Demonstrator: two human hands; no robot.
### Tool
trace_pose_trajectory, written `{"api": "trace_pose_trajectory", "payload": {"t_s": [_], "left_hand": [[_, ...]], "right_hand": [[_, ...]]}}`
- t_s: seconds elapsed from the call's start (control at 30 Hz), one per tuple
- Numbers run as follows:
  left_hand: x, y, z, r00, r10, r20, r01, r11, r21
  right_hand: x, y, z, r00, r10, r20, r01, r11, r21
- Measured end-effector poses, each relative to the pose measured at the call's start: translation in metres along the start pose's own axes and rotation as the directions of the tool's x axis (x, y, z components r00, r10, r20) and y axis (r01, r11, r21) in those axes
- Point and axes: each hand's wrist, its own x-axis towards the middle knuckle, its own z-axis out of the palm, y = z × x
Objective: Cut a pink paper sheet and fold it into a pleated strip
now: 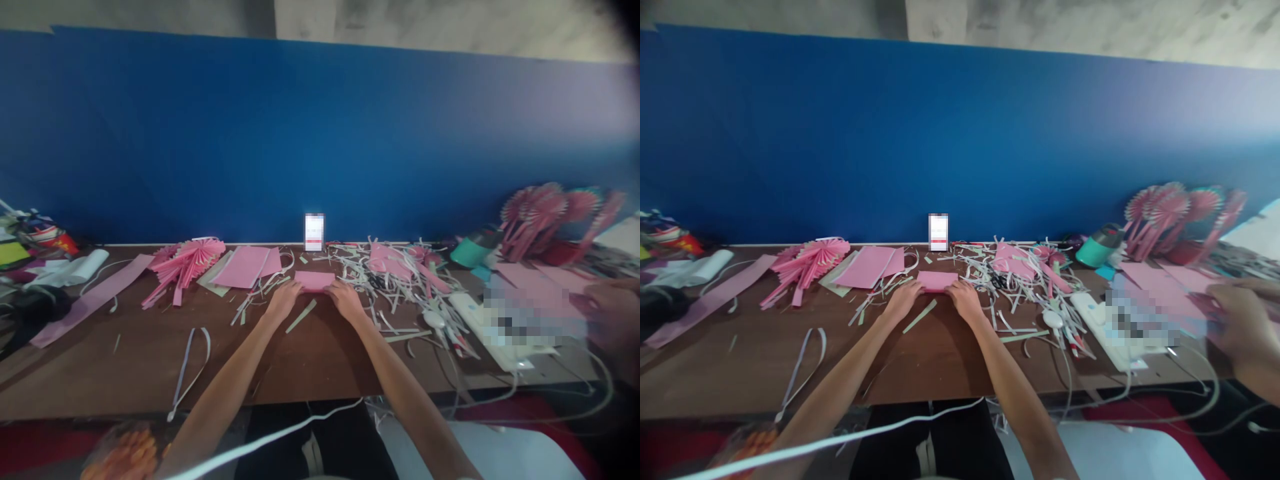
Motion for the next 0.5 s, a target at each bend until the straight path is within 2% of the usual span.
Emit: {"api": "trace_pose_trajectory", "payload": {"t_s": [0.17, 0.3, 0.5], "left_hand": [[0.001, -0.006, 0.007, 0.999, -0.036, -0.027, 0.036, 0.999, -0.008], [0.002, -0.011, 0.013, 0.999, -0.022, -0.039, 0.023, 0.999, 0.024], [0.003, -0.015, 0.015, 0.998, 0.036, -0.053, -0.031, 0.996, 0.085]], "right_hand": [[0.000, 0.008, 0.009, 0.993, 0.096, -0.063, -0.085, 0.983, 0.166], [0.000, 0.007, 0.012, 0.981, 0.156, -0.113, -0.131, 0.970, 0.204], [-0.001, 0.006, 0.012, 0.986, 0.115, -0.124, -0.090, 0.979, 0.185]]}}
